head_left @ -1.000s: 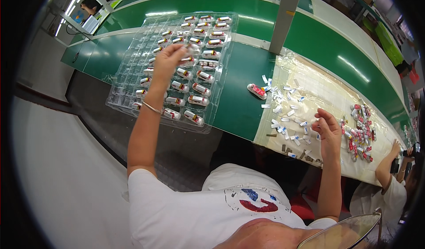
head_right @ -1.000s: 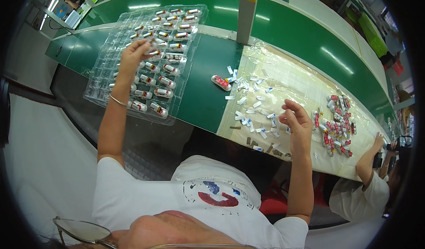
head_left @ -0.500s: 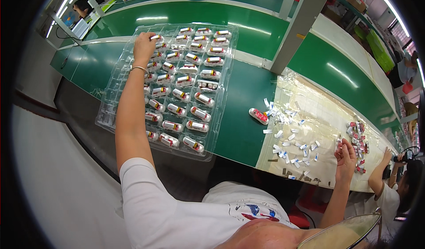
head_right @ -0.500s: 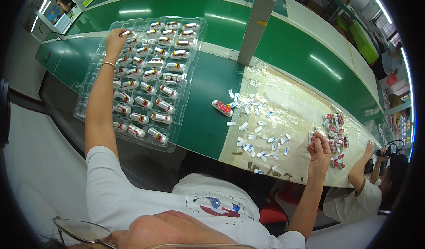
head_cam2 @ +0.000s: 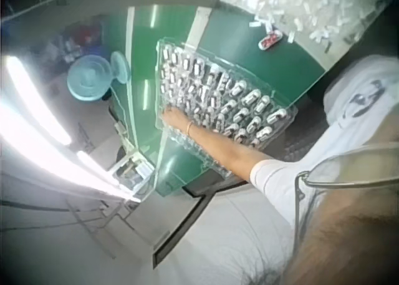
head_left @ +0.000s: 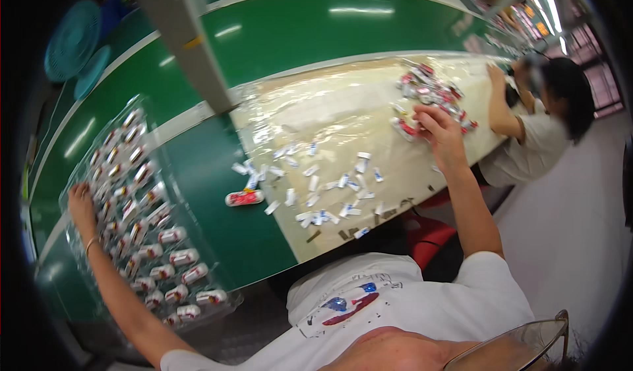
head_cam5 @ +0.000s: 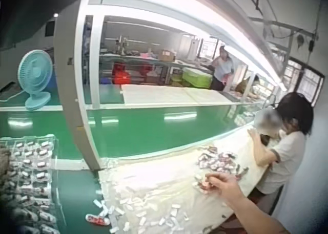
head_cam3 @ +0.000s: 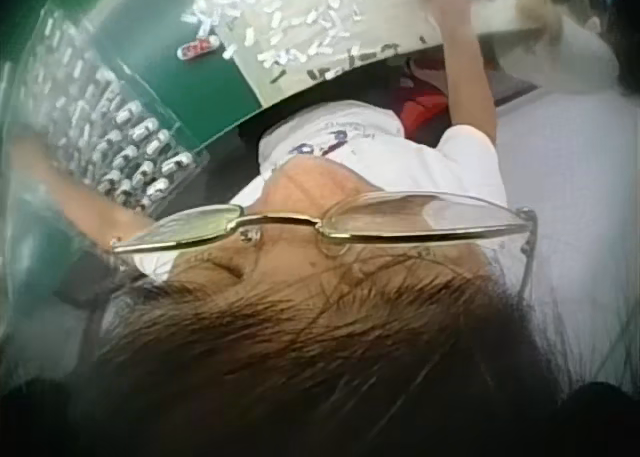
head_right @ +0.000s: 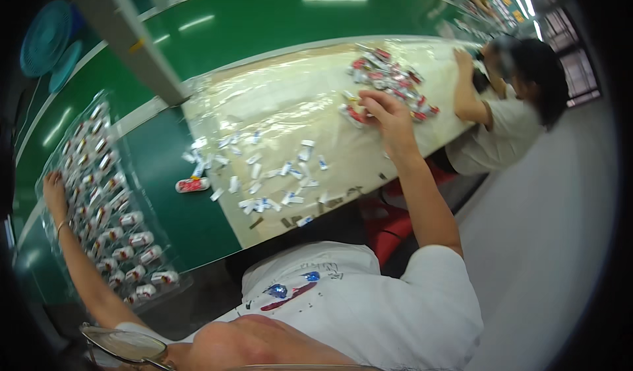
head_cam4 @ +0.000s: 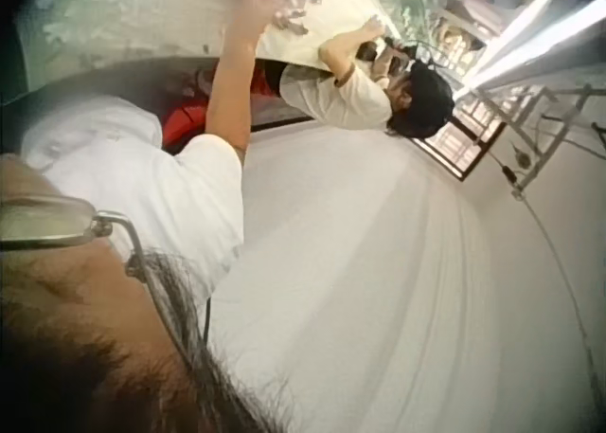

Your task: The person sits at a green assembly table and repeatedly picks up small cylindrical batteries and white plastic holders. They insert the batteries into the holders and place the assembled units into a clear plastic tray.

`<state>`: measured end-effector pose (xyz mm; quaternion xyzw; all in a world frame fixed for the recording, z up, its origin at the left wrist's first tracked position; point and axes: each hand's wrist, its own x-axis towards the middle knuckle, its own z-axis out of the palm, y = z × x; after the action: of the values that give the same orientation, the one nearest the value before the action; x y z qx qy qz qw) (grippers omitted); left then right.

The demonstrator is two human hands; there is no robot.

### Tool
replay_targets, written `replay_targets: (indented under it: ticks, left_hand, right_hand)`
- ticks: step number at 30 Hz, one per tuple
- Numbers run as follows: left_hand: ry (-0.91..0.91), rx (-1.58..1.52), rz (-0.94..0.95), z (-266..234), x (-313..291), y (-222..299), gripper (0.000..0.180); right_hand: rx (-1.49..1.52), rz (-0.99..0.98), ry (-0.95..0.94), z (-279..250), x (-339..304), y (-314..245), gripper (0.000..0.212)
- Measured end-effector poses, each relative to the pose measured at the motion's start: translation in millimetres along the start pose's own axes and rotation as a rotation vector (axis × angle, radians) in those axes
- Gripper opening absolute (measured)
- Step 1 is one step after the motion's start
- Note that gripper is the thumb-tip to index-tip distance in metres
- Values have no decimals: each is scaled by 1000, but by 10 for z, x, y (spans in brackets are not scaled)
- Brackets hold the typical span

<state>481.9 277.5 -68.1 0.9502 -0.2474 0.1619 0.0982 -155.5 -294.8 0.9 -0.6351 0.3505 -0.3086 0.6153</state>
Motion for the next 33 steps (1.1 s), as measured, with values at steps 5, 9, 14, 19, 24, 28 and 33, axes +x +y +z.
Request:
replay_targets:
  ticks: [5, 9, 14, 19, 24, 28, 33]
  left_hand:
    - [133, -70, -29, -142, -39, 419, 33]
    - [164, -471, -42, -703, -240, 1422, 30]
    - [-101, -1068, 0, -1202, -852, 2973, 25]
    - [-636, -1138, 161, -1461, -1478, 4563, 24]
    - [-955, -1319, -30, -1212, -2044, 5477, 40]
    - [-843, -1683, -253, -913, -2273, 5745, 39]
    - [-721, -1763, -368, -870, -2390, 5641, 28]
  right_hand:
    - [-178, -105, 84, -379, 14, -19, 20]
    - [-607, -270, 52, -494, -125, -16, 23]
    - [-1088, -760, 46, -347, -120, -27, 27]
    - [-1215, -722, 45, -85, -117, 46, 25]
    - [-883, -834, -98, 373, -322, -47, 24]
    - [-787, -872, -164, 600, -581, -62, 26]
    - [-666, -896, -346, 718, -707, -52, 24]
